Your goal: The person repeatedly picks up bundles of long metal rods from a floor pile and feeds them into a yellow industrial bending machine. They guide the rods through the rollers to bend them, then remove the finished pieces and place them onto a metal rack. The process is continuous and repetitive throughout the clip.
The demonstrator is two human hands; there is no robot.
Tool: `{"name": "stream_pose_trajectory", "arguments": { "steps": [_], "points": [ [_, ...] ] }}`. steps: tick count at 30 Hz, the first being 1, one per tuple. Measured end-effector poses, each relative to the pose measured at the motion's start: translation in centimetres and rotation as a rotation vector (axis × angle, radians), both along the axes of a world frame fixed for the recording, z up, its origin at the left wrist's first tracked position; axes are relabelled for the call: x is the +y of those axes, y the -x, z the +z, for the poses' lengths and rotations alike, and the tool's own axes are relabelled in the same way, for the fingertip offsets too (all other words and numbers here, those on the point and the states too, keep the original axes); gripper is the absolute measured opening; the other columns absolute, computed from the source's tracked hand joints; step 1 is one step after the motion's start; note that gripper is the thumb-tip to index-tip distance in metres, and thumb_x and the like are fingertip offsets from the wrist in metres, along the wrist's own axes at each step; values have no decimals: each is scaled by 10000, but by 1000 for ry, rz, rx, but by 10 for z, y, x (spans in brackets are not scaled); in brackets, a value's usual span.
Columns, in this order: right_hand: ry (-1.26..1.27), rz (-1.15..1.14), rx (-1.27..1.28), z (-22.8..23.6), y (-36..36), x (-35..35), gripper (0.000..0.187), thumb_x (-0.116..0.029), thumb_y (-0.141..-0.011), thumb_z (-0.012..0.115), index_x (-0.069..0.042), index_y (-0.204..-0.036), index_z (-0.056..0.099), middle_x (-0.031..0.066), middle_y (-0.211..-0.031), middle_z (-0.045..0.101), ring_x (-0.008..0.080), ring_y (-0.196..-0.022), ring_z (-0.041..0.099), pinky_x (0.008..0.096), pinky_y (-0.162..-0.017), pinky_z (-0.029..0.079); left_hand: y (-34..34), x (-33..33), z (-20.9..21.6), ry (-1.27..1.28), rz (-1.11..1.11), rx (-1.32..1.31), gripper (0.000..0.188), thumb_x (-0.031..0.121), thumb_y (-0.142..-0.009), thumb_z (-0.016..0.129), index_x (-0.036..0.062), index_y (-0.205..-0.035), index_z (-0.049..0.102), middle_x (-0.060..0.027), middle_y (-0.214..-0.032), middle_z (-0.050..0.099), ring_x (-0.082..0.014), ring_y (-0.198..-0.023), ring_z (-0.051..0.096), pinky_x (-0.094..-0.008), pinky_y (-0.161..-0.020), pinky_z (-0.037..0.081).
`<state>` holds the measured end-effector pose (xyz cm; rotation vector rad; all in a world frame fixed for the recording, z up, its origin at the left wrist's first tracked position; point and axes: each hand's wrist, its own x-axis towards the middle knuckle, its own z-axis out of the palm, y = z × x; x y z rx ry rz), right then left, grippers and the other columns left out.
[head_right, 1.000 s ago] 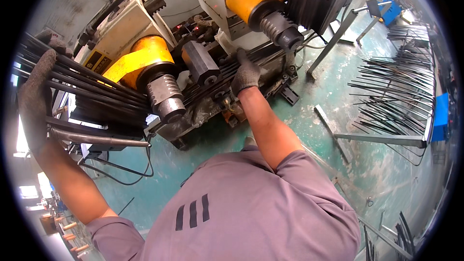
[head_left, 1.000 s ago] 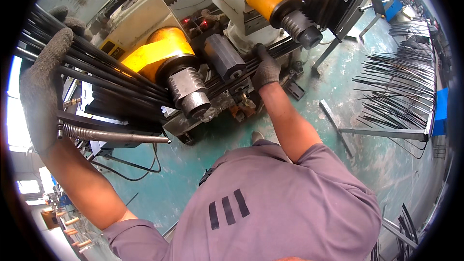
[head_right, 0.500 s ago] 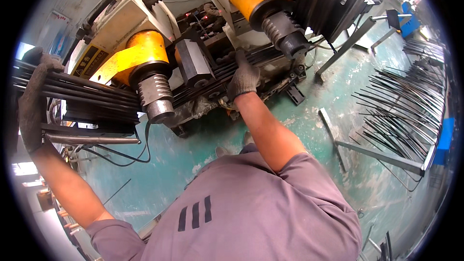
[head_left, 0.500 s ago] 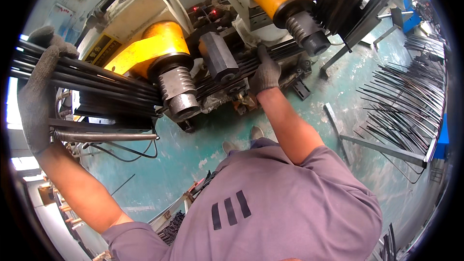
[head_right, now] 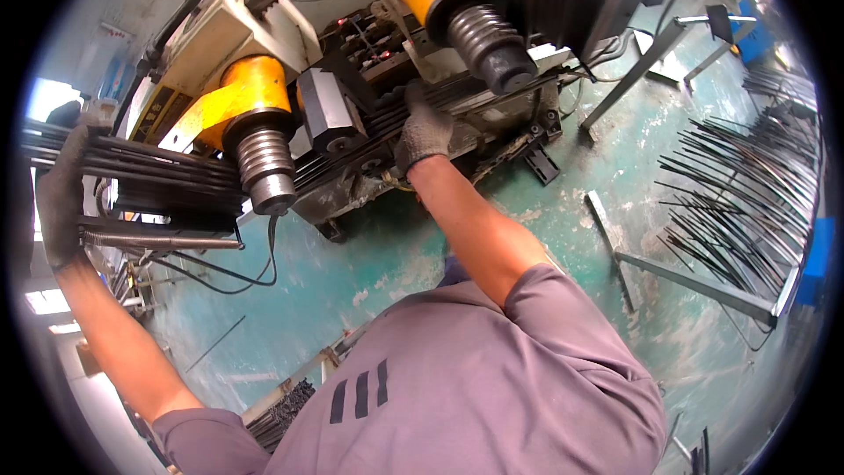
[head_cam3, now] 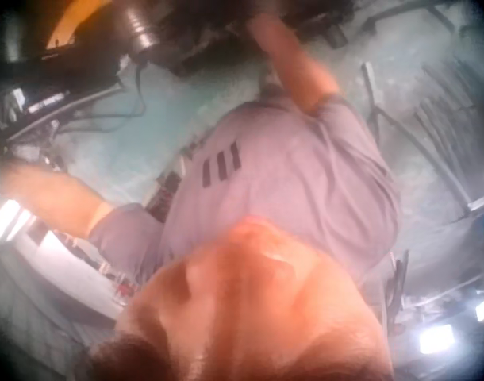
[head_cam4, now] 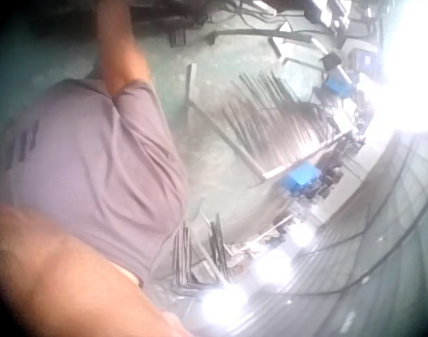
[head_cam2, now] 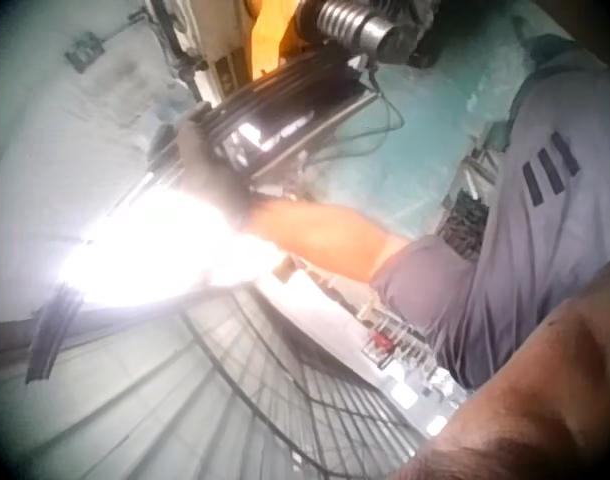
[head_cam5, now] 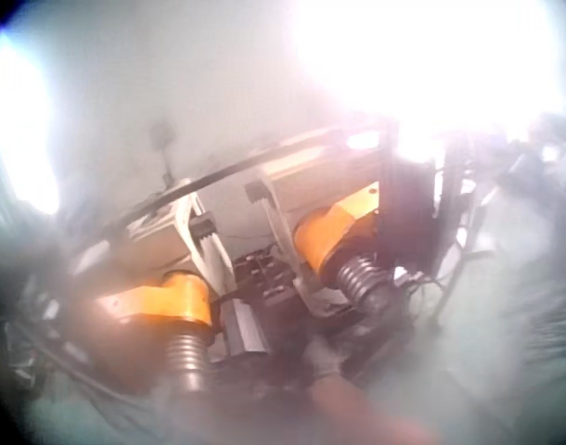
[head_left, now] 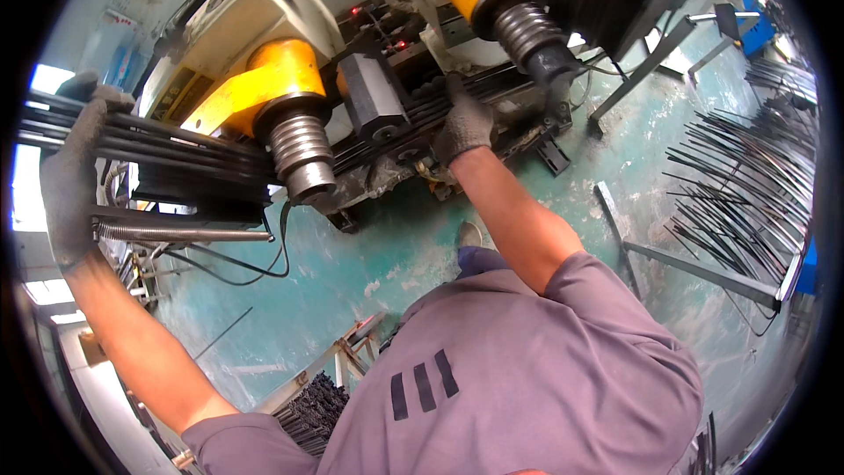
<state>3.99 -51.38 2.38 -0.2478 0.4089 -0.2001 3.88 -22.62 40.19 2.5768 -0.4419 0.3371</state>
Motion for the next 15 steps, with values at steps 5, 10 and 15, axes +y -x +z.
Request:
{"name": "stream_pose_trajectory", "arguments": {
  "steps": [5, 10, 15],
  "points": [
    [20, -191, 127, 64, 71, 13, 124, -131, -948, 626, -16, -924, 585, 101, -830, 641, 230, -674, 649, 378, -637, 560, 63, 77, -4, -112, -78, -275, 357, 197, -977, 500, -43, -1196, 648, -141, -1102, 679, -246, -1025, 637, -368, -946, 471],
    [331, -206, 129, 16, 178, -38, 154, -147, -950, 640, -21, -1021, 589, 89, -828, 643, 223, -703, 653, 369, -641, 570, 153, 40, -58, 511, -42, -195, 333, 189, -940, 514, -101, -1002, 667, -168, -1055, 642, -263, -1043, 591, -385, -987, 405],
    [620, -478, 417, 14, 307, -136, 288, -271, -952, 647, 6, -994, 584, 86, -759, 612, 212, -621, 642, 363, -562, 568, 182, 37, -124, 1008, -309, 50, 375, 179, -982, 490, -112, -1210, 550, -152, -998, 611, -229, -1015, 562, -349, -953, 401]
  ]
}}
